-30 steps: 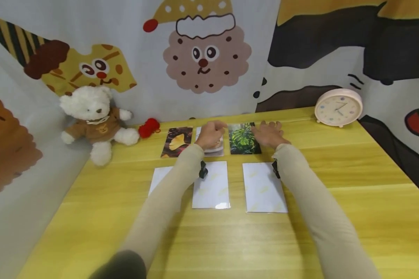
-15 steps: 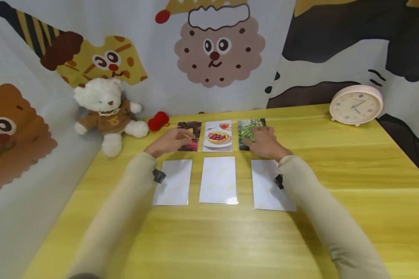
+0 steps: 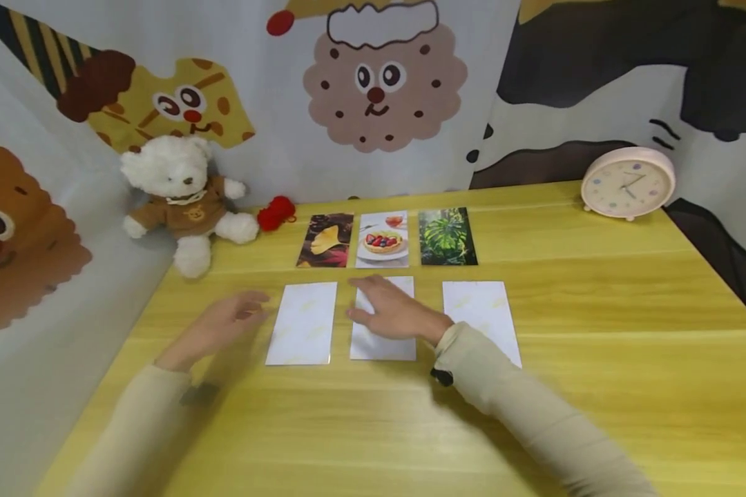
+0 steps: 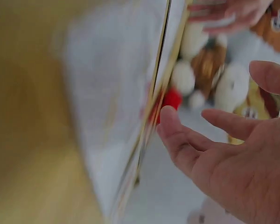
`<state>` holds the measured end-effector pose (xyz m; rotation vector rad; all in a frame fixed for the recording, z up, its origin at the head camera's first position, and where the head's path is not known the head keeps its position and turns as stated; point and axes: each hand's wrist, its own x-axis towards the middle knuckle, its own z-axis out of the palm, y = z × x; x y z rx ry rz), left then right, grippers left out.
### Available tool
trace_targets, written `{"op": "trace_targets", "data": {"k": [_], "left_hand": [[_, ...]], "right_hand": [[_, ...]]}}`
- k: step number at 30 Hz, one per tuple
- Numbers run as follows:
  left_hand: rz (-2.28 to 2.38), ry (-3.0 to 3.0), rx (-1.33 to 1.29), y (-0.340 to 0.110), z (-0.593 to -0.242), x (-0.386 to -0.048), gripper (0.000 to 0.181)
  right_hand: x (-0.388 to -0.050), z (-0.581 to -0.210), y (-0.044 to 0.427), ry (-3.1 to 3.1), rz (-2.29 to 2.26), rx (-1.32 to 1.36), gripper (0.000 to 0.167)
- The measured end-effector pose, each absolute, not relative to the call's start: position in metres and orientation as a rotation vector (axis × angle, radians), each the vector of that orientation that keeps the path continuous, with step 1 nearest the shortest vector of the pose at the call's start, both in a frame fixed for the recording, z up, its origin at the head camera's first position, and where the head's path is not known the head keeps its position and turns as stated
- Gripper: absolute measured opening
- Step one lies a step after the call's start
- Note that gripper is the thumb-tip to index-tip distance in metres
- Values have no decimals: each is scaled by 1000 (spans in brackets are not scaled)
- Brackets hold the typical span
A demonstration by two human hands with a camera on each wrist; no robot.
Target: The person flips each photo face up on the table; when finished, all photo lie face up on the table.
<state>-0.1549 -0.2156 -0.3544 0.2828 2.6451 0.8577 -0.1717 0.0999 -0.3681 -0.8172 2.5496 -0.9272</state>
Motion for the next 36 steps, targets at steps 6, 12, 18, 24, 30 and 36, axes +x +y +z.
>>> {"op": "trace_targets", "data": {"k": [6, 12, 18, 24, 30, 36], "left_hand": [[785, 2700, 290, -207, -357, -131, 49], [758, 2718, 287, -192, -364, -122, 54], [1035, 2652, 229, -207, -368, -124, 51], [1476, 2515, 273, -219, -361, -138, 44], [1664, 2397, 207, -203, -363, -150, 44], [1630, 2337, 231, -185, -372, -154, 48]], "right_hand": [[-150, -378, 62, 2355, -1075, -841, 65], [-140, -386, 44, 2349, -1083, -771, 66], [-138, -384, 35, 2404, -1033, -748, 68], [-147, -383, 31, 2475, -1058, -800, 65], [-154, -383, 27, 2417, -1187, -828, 61], [-152, -379, 21, 2355, -1290, -781, 64]]}}
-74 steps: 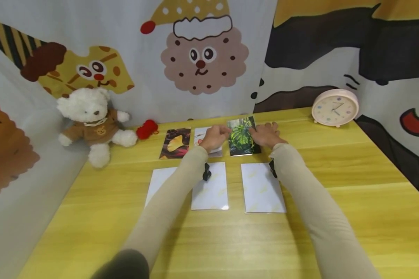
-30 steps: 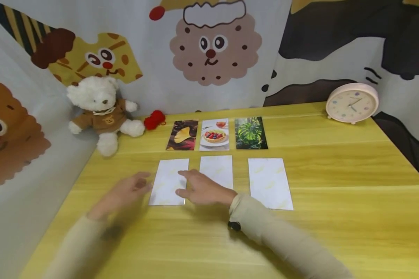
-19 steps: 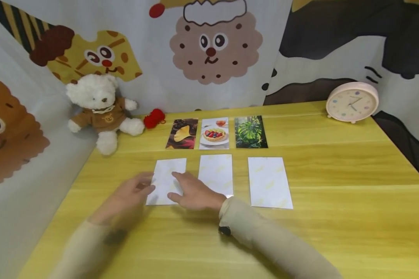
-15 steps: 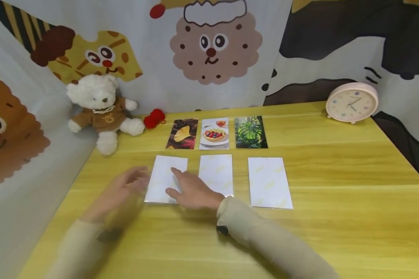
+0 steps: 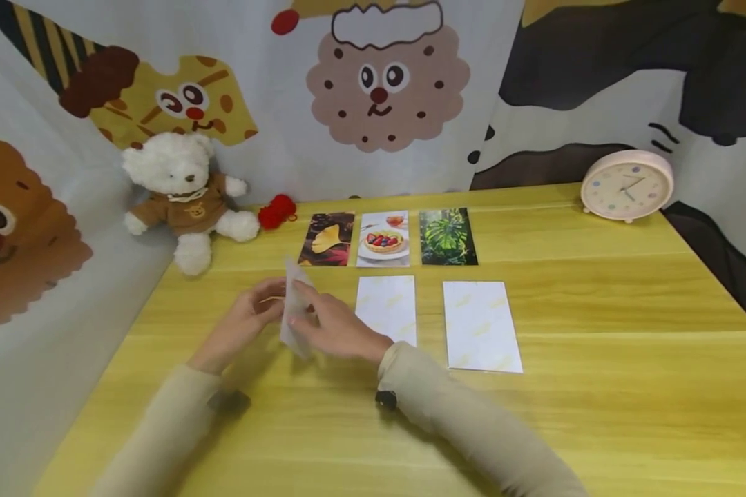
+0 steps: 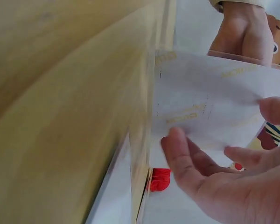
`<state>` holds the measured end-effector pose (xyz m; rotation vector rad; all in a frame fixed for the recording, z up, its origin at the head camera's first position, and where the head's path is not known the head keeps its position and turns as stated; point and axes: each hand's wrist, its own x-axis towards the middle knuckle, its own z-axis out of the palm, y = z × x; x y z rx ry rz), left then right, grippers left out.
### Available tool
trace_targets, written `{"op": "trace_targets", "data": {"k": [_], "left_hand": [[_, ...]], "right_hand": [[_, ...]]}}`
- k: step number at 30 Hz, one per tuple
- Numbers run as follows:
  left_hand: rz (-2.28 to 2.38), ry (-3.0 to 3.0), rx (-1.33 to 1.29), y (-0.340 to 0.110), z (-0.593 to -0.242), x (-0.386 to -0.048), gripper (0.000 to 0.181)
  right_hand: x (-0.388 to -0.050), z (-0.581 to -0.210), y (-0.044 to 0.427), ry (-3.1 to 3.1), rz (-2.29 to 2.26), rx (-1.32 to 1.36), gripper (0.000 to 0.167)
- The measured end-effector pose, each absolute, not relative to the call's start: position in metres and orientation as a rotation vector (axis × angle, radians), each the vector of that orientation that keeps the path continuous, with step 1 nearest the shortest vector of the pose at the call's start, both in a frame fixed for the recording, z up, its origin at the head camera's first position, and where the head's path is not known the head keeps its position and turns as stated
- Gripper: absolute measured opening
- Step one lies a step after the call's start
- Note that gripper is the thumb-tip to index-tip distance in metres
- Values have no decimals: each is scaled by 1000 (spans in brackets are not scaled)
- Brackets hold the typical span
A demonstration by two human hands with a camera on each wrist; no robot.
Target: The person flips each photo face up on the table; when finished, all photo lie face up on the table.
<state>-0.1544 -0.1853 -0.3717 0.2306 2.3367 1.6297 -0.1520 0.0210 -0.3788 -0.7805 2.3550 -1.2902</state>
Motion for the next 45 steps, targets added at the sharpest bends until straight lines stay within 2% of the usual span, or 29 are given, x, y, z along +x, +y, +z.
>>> {"op": "trace_targets", "data": {"k": [10, 17, 20, 26, 31, 45], "left_hand": [[1617, 2200, 99, -178, -373, -161, 67], [1112, 2799, 127, -173, -372, -161, 78], [938, 2937, 202, -172, -374, -159, 73], [844, 3025, 360, -176, -381, -166, 54], [730, 2983, 430, -176, -379, -178, 46], [588, 2903, 386, -170, -377, -192, 46]], "right_hand": [[-148, -368, 28, 2265, -1551, -690, 68], [-151, -368, 37, 2389, -1304, -693, 84], [-154, -371, 38, 2441, -1138, -693, 87], [-158, -371, 37, 2526, -897, -666, 79], [-160, -371, 35, 2508, -839, -568, 84], [-170, -376, 39, 2504, -784, -477, 85]]}}
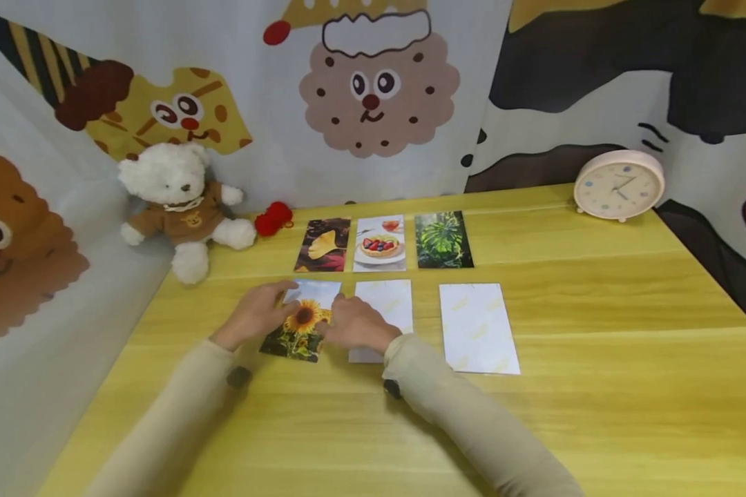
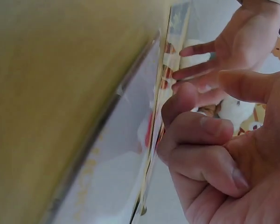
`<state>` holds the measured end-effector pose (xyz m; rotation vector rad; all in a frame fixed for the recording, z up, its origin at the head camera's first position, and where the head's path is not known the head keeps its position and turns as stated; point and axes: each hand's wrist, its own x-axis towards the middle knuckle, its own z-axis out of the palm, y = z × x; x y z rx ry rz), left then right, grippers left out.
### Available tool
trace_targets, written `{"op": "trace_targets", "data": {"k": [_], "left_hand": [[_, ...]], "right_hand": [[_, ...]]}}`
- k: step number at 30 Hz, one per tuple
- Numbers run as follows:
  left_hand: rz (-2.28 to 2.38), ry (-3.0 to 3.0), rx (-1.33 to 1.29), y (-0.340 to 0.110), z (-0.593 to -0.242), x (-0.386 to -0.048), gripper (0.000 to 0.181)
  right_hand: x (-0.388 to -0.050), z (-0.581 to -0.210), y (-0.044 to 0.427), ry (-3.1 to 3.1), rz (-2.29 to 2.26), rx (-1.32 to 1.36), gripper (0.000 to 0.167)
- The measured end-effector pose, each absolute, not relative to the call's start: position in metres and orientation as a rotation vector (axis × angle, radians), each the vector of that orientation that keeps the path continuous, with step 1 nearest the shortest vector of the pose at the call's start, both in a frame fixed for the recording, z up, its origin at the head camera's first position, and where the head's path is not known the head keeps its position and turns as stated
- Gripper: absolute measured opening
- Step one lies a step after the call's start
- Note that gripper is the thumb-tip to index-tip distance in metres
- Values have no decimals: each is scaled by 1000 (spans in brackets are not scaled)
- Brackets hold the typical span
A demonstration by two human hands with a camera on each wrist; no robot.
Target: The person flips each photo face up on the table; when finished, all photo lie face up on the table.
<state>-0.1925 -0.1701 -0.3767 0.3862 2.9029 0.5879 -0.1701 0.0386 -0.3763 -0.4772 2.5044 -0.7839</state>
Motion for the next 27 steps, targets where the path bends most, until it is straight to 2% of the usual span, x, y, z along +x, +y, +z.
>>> {"op": "trace_targets", "data": {"k": [7, 10, 15, 21, 27], "left_hand": [[800, 2864, 434, -167, -371, -176, 42], [1148, 2561, 476, -158, -365, -165, 43], [1624, 1929, 295, -136, -364, -147, 52], [1678, 1834, 184, -113, -368, -134, 55], [1718, 1862, 129, -99, -370, -135, 56]], "right_hand": [[-168, -369, 64, 2576, -872, -503, 71], [-166, -363, 87, 2645, -883, -550, 64], [-156, -362, 125, 2707, -923, -596, 58], [-137, -371, 149, 2748, -915, -688, 56], [-126, -375, 150, 2780, -899, -676, 61]]}}
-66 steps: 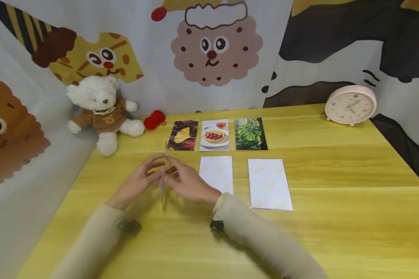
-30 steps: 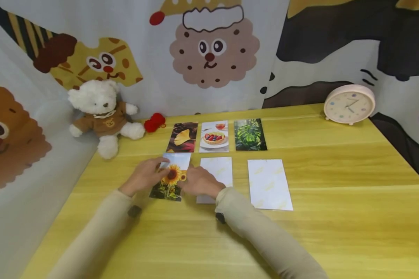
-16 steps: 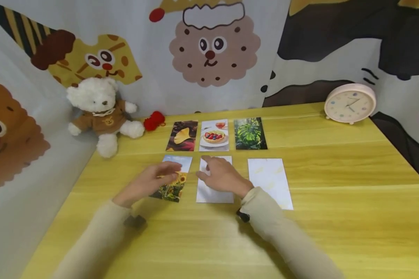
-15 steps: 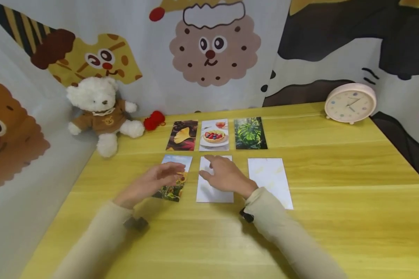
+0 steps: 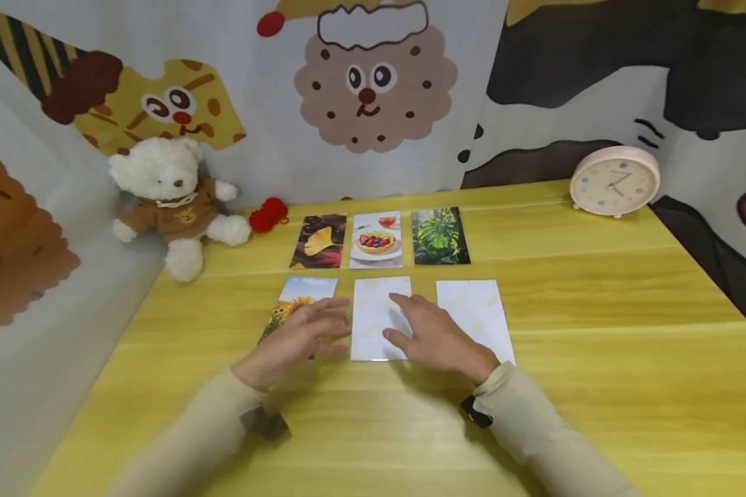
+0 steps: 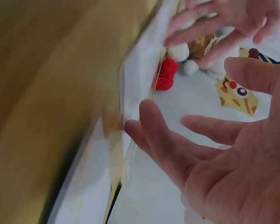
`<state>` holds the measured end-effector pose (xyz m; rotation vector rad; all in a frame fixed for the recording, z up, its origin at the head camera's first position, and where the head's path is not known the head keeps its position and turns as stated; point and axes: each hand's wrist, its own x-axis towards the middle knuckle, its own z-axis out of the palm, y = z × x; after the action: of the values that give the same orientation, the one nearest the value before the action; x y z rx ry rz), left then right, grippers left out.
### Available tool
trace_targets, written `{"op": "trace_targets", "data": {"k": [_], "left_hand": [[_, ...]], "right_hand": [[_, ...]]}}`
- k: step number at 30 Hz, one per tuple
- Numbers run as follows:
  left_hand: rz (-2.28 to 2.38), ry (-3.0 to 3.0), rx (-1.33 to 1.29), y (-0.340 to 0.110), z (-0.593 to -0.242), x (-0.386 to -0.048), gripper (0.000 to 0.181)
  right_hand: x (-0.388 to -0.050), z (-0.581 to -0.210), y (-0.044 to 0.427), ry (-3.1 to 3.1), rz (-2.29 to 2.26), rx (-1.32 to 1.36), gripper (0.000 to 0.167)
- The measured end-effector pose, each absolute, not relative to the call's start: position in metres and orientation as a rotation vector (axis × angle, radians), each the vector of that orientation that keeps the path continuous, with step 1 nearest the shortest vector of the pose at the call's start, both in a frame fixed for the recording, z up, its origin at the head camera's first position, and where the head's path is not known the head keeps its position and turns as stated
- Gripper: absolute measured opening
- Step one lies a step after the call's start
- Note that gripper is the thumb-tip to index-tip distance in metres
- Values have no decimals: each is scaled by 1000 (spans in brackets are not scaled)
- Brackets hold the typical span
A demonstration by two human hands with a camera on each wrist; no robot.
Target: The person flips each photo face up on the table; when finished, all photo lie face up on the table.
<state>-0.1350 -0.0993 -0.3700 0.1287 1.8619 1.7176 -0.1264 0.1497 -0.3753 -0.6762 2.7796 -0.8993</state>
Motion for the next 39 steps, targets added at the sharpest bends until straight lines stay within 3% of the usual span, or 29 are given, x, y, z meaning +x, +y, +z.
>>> {"op": "trace_targets", "data": {"k": [20, 30, 35, 39], "left_hand": [[1767, 1990, 304, -89, -375, -148, 51], [1766, 1988, 278, -84, -368, -151, 55], [1556, 2359, 267, -78, -367, -153, 65], [1325, 2641, 302, -77, -367, -152, 72]], "right_hand": [[-127, -374, 114, 2610, -1254, -693, 68], [-122, -362, 124, 2186, -1807, -659, 63], [-117, -357, 129, 2477, -1562, -614, 59], [-118, -356, 129, 2714, -1199, -564, 66]]}}
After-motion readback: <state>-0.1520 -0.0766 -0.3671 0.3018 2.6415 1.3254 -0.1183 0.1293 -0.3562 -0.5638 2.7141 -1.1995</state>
